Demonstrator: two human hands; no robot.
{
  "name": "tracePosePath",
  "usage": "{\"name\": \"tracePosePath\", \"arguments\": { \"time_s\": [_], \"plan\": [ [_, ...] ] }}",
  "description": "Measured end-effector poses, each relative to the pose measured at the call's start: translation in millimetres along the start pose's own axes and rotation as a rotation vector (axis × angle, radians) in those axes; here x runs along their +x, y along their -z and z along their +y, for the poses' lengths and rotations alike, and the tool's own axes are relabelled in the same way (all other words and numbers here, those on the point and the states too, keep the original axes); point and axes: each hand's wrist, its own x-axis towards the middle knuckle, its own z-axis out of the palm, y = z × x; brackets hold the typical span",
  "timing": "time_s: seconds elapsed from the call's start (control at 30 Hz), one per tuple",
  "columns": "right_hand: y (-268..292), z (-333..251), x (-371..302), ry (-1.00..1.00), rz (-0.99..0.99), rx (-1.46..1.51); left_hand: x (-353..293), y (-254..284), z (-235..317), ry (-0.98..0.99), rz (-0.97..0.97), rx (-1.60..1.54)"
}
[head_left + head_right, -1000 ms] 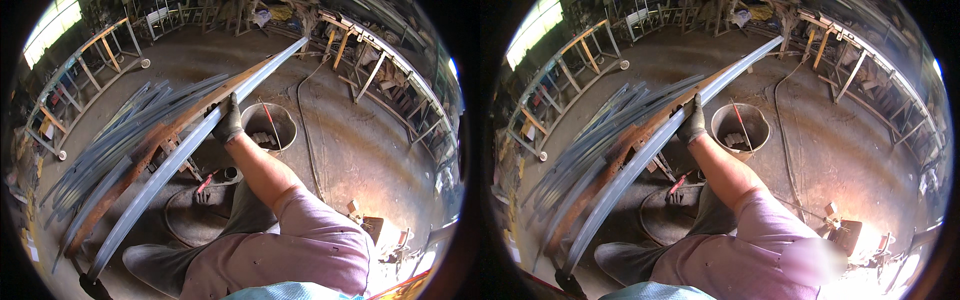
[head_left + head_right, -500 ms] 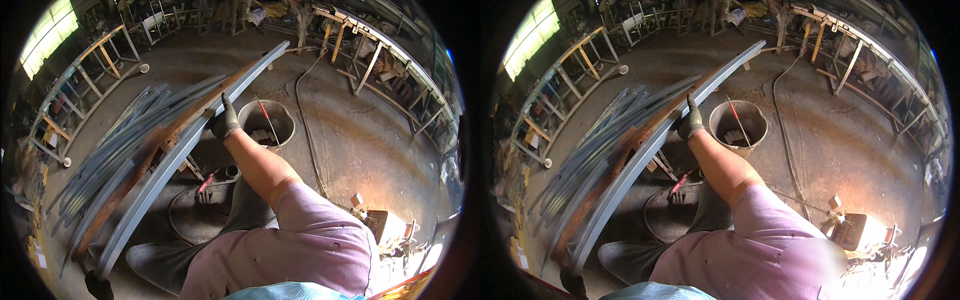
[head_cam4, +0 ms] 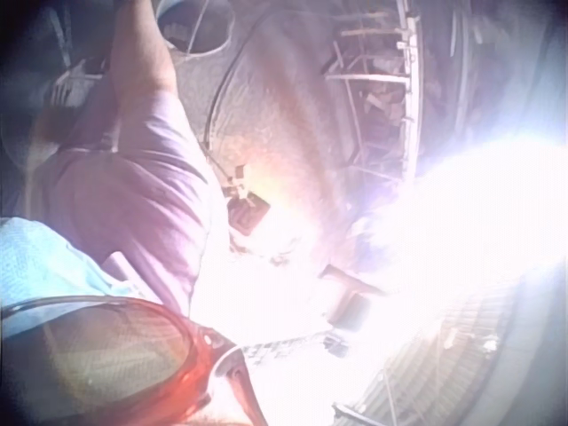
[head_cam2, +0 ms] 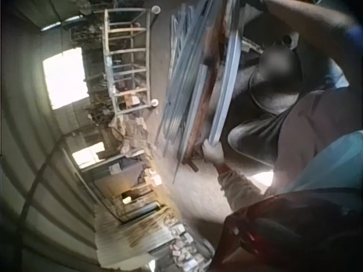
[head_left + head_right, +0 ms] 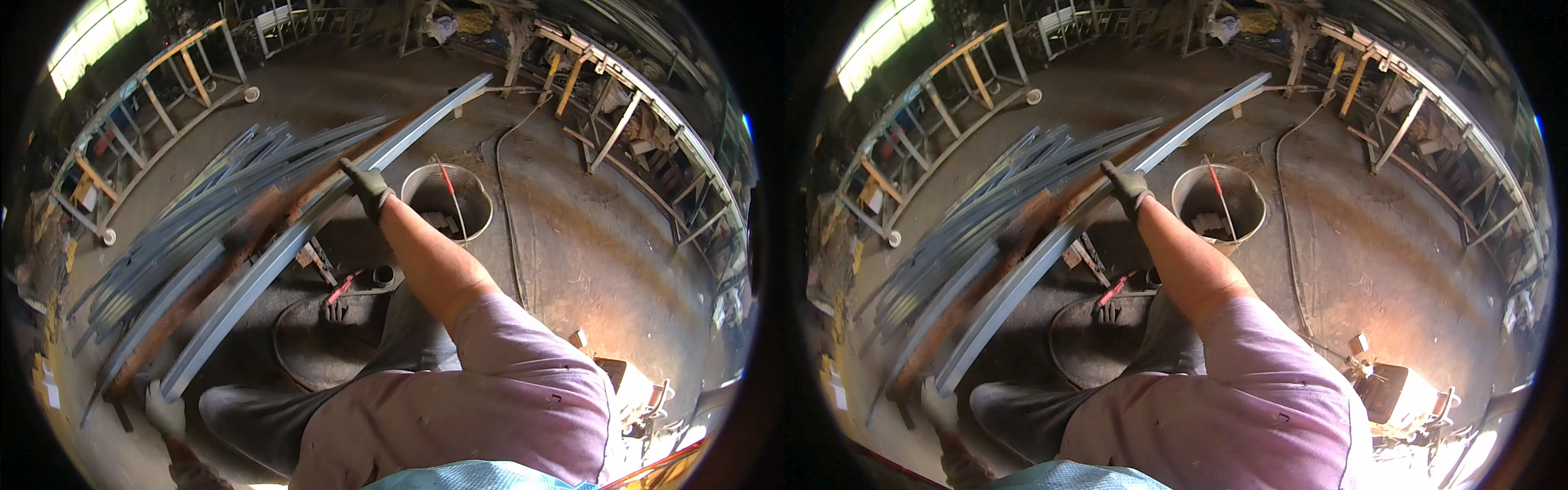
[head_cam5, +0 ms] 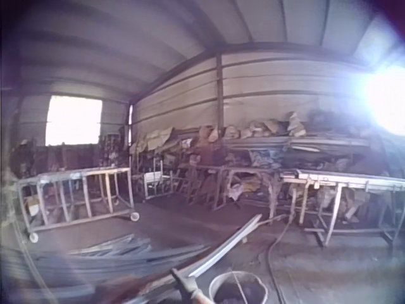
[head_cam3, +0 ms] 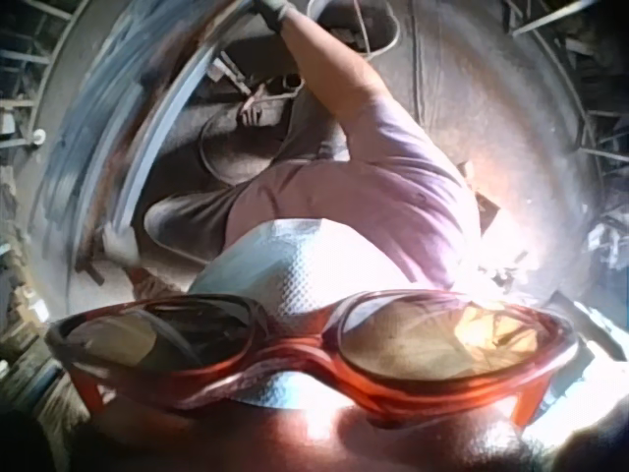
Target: The person welds a long metal bar to a curved metal frame using a welding torch. They adjust the bar's position multiple times and continue welding along the seam, producing bright sparks.
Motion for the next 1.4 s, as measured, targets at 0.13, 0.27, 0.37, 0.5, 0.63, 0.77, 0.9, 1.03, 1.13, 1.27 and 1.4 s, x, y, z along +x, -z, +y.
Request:
{"name": "tracePosePath", "arguments": {
  "time_s": [0.13,0.27,0.37,0.5,0.63,0.77,0.9,1.03,1.13,1.27,1.4],
  "plan": [
    [-56,-18,-48,0.478,-0.027,-0.597,20,-57,16,0.164,-0.23,0.111],
    [-82,-12,-80,0.766,-0.377,-0.918,63,-93,94,0.093,-0.209,-0.049],
    [-135,3,-80,0.925,-0.532,-1.129,84,-113,84,-0.038,-0.075,0.058],
    [-187,11,-87,0.911,-0.587,-1.267,99,-134,87,-0.087,-0.059,0.027],
    [-202,31,-44,1.043,-0.496,-1.259,119,-153,95,-0.025,-0.191,0.044],
    [-188,34,2,1.185,-0.439,-1.114,149,-174,120,-0.058,-0.343,0.02],
    [-166,15,36,1.077,-0.473,-1.183,190,-182,159,-0.314,-0.195,-0.051],
    [-125,14,97,0.901,-0.527,-1.074,227,-216,201,-0.579,0.031,-0.049],
    [-107,8,118,0.839,-0.564,-1.078,243,-224,231,-0.626,0.055,-0.059],
    [-109,-6,118,0.749,-0.6,-1.076,251,-227,238,-0.634,0.079,-0.067],
    [-100,-9,119,1.001,-0.507,-1.174,243,-249,231,-0.699,0.079,-0.144]
  ]
}}
